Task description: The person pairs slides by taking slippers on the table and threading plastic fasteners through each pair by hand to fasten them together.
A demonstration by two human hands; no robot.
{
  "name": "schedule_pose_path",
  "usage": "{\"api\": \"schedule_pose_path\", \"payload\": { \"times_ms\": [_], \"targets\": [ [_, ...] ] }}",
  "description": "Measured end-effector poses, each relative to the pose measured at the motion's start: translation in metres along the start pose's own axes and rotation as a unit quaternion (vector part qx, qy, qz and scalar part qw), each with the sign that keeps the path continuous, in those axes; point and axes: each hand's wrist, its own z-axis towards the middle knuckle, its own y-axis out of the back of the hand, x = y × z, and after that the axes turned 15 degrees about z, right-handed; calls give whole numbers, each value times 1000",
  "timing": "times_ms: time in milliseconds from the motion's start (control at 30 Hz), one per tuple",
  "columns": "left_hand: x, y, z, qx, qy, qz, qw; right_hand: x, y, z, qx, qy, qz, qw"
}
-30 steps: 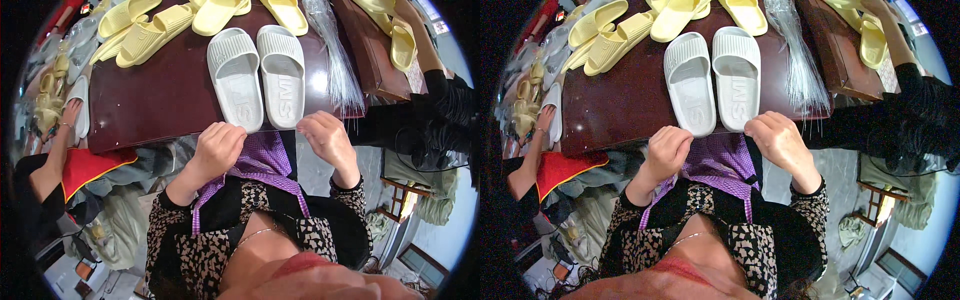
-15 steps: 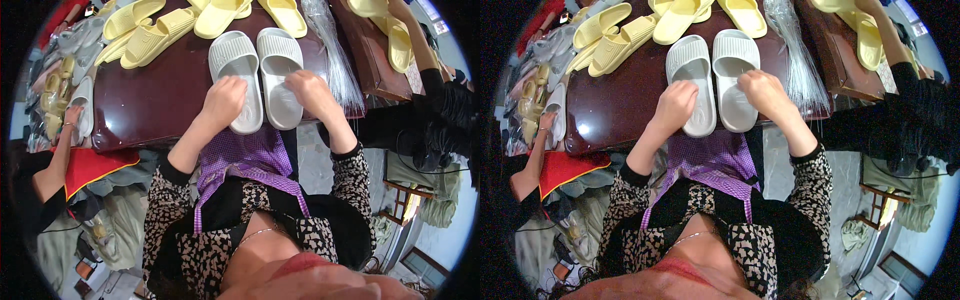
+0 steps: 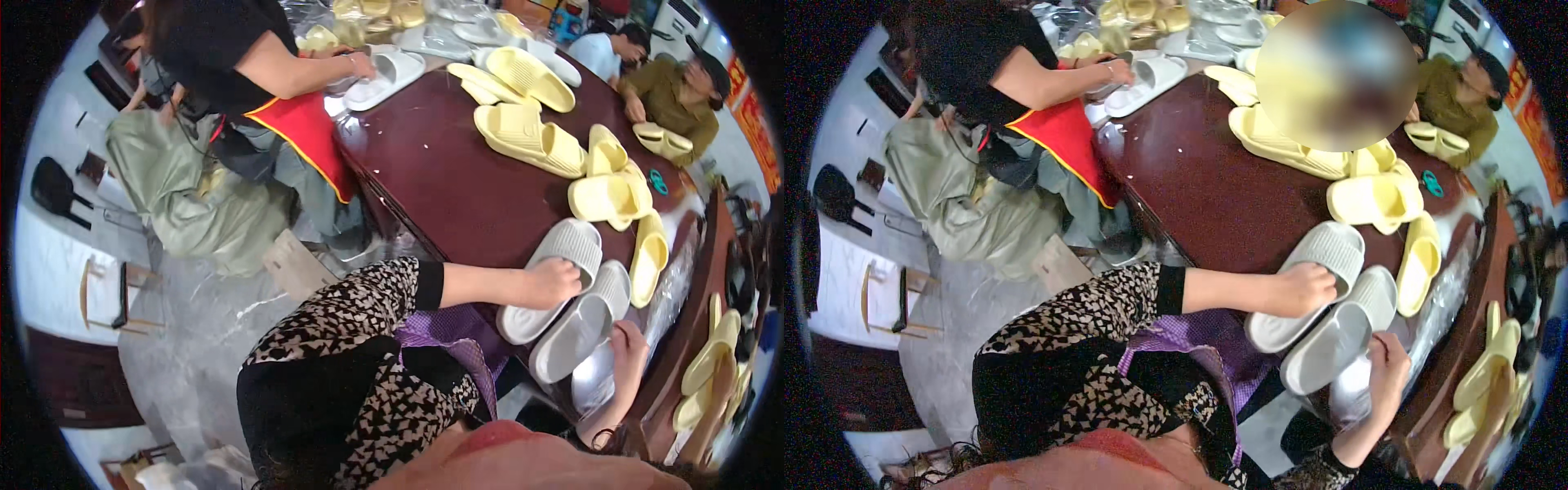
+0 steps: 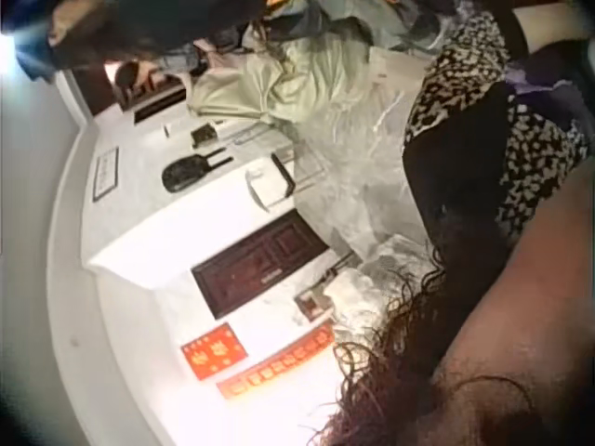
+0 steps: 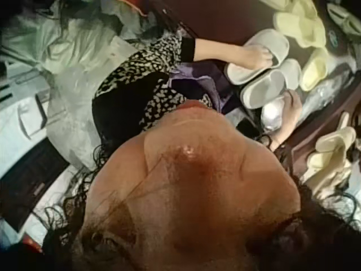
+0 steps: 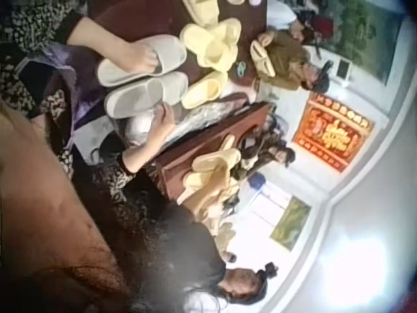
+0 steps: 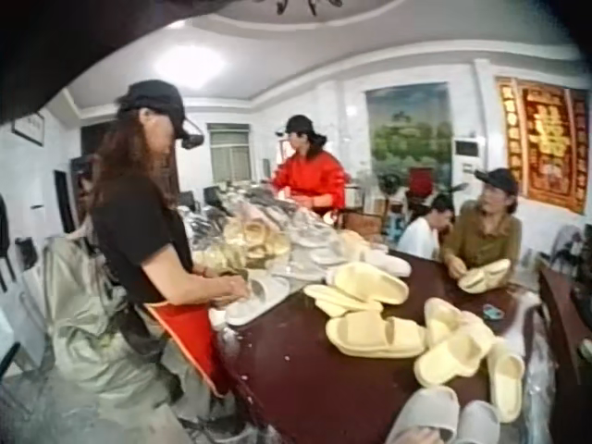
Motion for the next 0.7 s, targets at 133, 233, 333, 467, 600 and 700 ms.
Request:
{"api": "schedule_pose_path", "payload": {
  "times_ms": [133,233,333,467,600,700],
  "targets": [
    [13,15,-8,3,32,56,998,-9,12,52,-11,27,18,999],
    [11,23,-14,16,36,61,997,-6,0,83,-11,-38,-51,998],
    [10,16,-14,-17,40,67,997,-27,-3,113,-25,-58,-144,988],
    [9,11,-10,-31,34,62,997,-42,-10,140,-27,-21,-282,959],
    [11,6,-6,-36,34,70,996,-47,-16,162,3,-3,-352,936],
    [12,2,-4,-23,39,73,996,-59,-17,174,10,2,-364,931]
  ]
}}
